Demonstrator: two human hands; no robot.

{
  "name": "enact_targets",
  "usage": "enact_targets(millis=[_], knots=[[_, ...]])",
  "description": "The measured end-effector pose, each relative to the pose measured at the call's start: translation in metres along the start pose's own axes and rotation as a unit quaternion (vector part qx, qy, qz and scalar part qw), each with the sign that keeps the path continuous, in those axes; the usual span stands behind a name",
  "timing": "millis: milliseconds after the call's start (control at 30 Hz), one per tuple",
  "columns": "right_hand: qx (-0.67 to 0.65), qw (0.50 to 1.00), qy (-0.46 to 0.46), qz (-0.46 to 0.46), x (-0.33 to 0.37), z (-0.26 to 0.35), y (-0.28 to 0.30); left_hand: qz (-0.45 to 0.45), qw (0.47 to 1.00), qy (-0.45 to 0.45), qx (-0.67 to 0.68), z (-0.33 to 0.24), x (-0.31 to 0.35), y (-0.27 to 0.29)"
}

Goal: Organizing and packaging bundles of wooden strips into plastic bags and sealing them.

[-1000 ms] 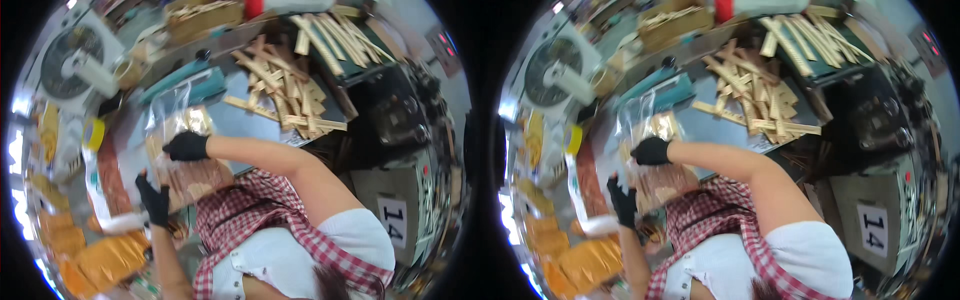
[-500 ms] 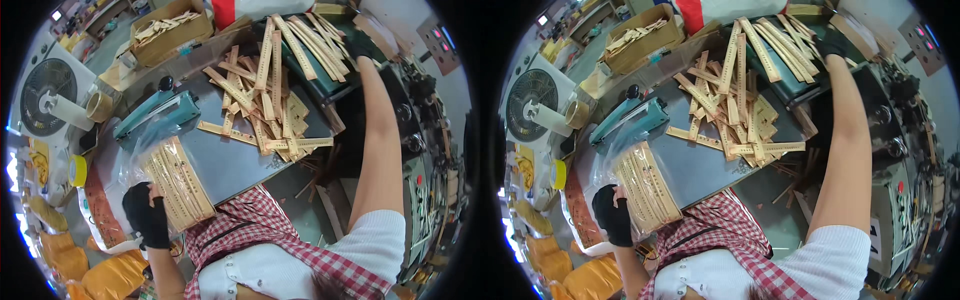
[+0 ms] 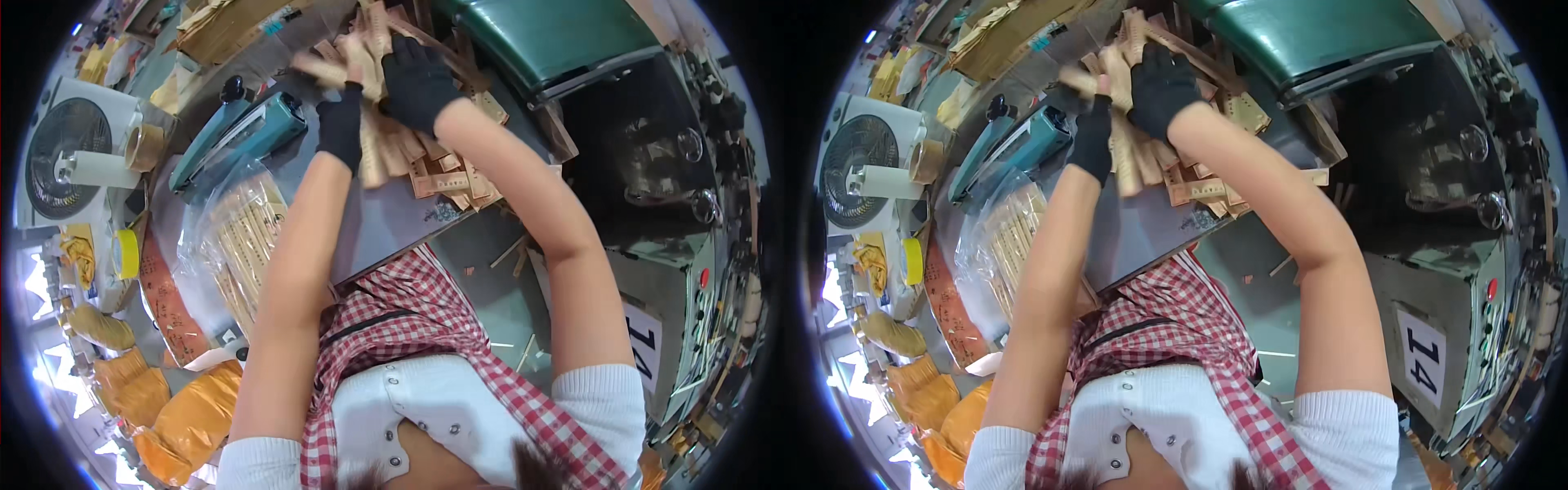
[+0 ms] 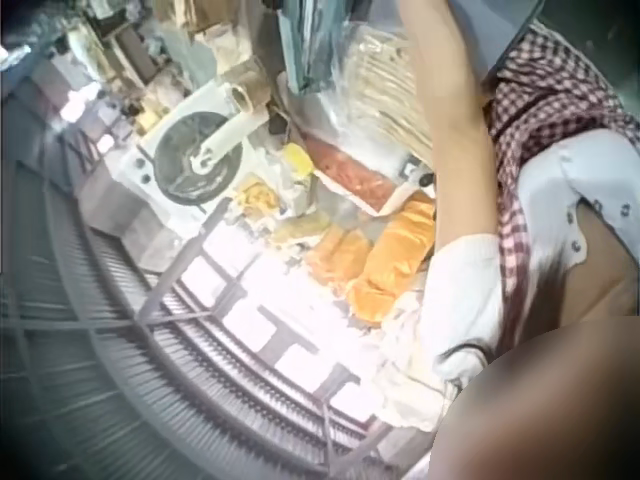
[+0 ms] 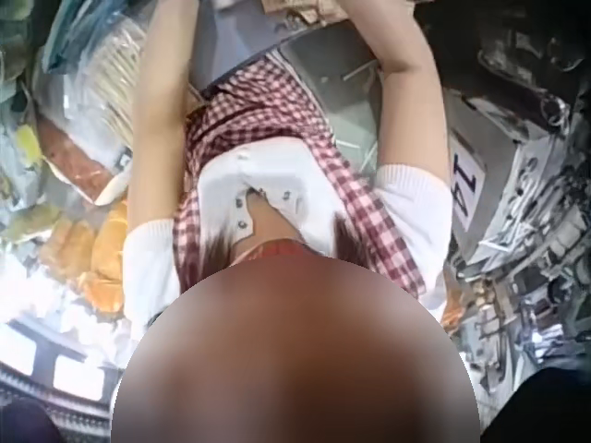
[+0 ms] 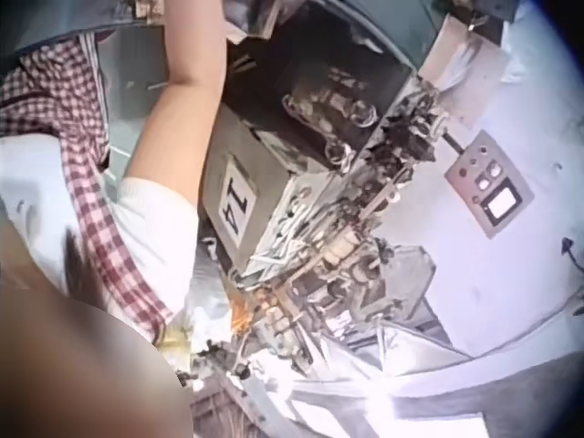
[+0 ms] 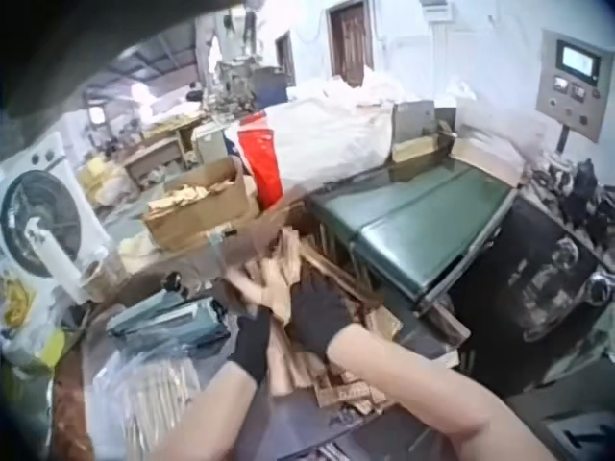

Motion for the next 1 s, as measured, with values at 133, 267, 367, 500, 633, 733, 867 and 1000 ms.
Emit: enact_targets(millis=[133, 267, 367, 500, 633, 733, 867, 1000], knots=[[-0.120, 0.992, -0.015, 0.031, 0.089, 0.014, 0.072, -0.041, 0.991, -0.013, -0.130, -0.007, 0.009, -0.010], [-0.112, 0.974, 0.042, 0.190, 0.165, 0.018, 0.029, -0.145, 0.957, -0.031, -0.247, -0.035, 0.048, -0.030], [-0.151, 0.976, 0.101, 0.120, 0.152, 0.034, 0.045, -0.125, 0.966, -0.015, -0.225, -0.029, 0.047, -0.022], [-0.302, 0.948, -0.095, 0.014, 0.087, 0.019, 0.090, -0.106, 0.978, 0.012, -0.180, -0.010, 0.025, 0.014], [-0.212, 0.931, -0.290, 0.071, 0.032, -0.101, -0.021, -0.005, 0.986, 0.071, -0.153, -0.001, 0.008, -0.004], [-0.192, 0.901, -0.348, 0.175, 0.036, -0.119, -0.039, 0.051, 0.974, 0.099, -0.196, -0.006, -0.002, -0.015], [-0.402, 0.846, -0.288, 0.196, 0.040, -0.068, -0.077, 0.213, 0.974, 0.056, 0.060, -0.011, -0.012, -0.059], [-0.624, 0.707, -0.313, 0.111, 0.075, 0.018, -0.077, 0.215, 0.972, -0.029, -0.088, 0.013, -0.015, -0.028]])
Point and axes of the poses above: each hand's wrist, its own x-axis away from the middle knuckle, its own y-axis out of the back of the hand, z = x × y, the point moved 7 cm from there along -x, towards the middle knuckle, and after that the axes turned 12 degrees about z, right-handed, at the moved point
